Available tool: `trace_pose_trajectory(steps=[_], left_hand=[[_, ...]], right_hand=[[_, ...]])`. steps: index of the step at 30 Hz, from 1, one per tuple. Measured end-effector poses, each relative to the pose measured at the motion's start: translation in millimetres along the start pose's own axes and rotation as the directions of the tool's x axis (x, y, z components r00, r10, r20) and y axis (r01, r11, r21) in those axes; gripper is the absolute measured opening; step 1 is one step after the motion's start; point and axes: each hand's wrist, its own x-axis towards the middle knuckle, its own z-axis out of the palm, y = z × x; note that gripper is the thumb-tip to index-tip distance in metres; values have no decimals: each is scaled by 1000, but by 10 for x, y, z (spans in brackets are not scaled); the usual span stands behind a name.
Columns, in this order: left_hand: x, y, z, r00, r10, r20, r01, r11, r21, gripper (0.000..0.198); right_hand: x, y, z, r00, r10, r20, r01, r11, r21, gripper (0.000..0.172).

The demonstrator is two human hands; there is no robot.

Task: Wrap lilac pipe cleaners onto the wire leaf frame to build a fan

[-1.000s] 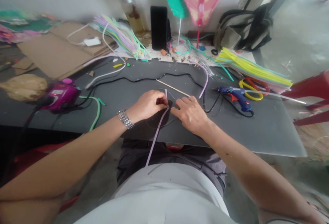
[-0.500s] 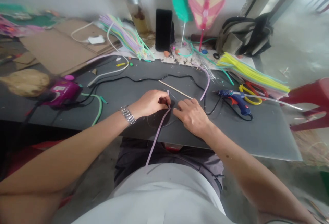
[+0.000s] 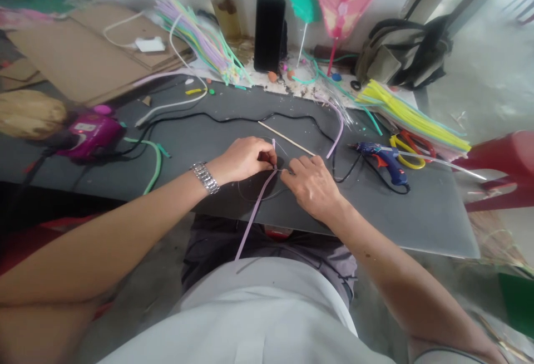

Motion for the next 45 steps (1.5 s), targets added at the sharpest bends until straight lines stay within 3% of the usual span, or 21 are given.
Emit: trace_pose_trajectory(steps=[8,17,36,45], left_hand=[[8,36,-40,999,-32,22,33,999,-30,7],[13,22,-46,999,-23,22,24,999,-24,8],[7,9,-32,1000,-21,13,21,999,-49,9],[-3,23,-33,999,-32,9,32,998,-46,10]], right_hand=[[-57,-173,-42,997,68,-33,-70,996,-49,30],[-46,-457,55,982,151,-112,-150,988,18,34],[-42,-496,97,977,-1,-214,21,996,91,26],[-50,-547,-36,994,-35,-108,41,998,51,31]])
